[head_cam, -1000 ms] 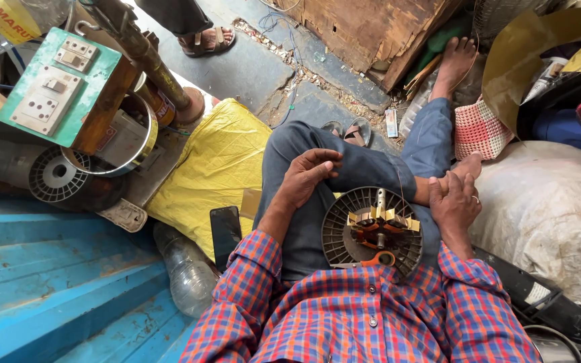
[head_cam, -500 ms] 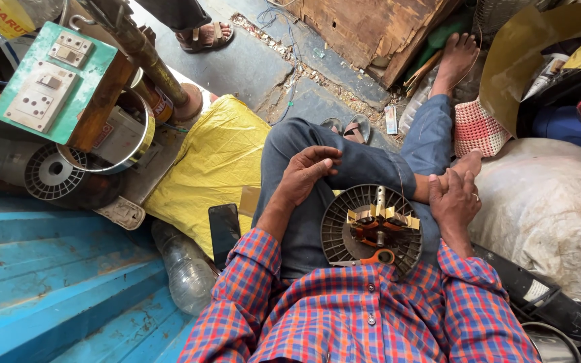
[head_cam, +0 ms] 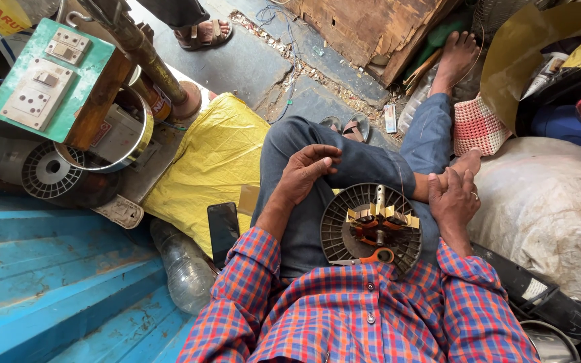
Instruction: Repairing a ceiling fan stator by cutting and inserting insulation paper into the windings.
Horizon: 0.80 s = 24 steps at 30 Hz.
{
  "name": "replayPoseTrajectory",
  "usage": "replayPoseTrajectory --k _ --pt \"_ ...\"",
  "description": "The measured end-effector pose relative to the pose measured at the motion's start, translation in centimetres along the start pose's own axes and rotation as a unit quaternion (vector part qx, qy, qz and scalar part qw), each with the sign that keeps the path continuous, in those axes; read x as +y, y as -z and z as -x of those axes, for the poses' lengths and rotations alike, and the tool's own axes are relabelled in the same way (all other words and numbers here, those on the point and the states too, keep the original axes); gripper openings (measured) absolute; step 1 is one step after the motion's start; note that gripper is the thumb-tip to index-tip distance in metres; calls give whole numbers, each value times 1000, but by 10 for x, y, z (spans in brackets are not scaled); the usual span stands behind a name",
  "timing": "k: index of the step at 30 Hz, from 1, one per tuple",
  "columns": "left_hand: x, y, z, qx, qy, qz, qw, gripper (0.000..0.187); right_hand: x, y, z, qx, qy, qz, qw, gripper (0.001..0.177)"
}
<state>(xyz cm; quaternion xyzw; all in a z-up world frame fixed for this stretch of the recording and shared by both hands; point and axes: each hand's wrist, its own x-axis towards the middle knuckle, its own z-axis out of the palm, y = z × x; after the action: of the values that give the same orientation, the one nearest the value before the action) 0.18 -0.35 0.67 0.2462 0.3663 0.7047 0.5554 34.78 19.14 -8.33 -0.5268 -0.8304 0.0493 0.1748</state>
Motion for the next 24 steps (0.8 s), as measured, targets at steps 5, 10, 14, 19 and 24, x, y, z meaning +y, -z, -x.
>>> replayPoseTrajectory --k 5,10,14,19,24 --pt "-1 0 0 0 0 0 1000 27 0 0 0 2 -3 -1 1000 63" --pt "0 1 0 1 5 0 1000 27 0 -2 -1 6 -3 2 1000 63" --pt "-7 8 -3 4 -6 -1 1000 26 0 -2 2 5 -10 3 1000 58" --pt "-1 1 -5 15 -4 -38 999 28 -6 6 -6 58 11 8 998 51" --pt "3 -2 -1 7 -18 -33 999 28 1 -3 7 51 15 10 999 51"
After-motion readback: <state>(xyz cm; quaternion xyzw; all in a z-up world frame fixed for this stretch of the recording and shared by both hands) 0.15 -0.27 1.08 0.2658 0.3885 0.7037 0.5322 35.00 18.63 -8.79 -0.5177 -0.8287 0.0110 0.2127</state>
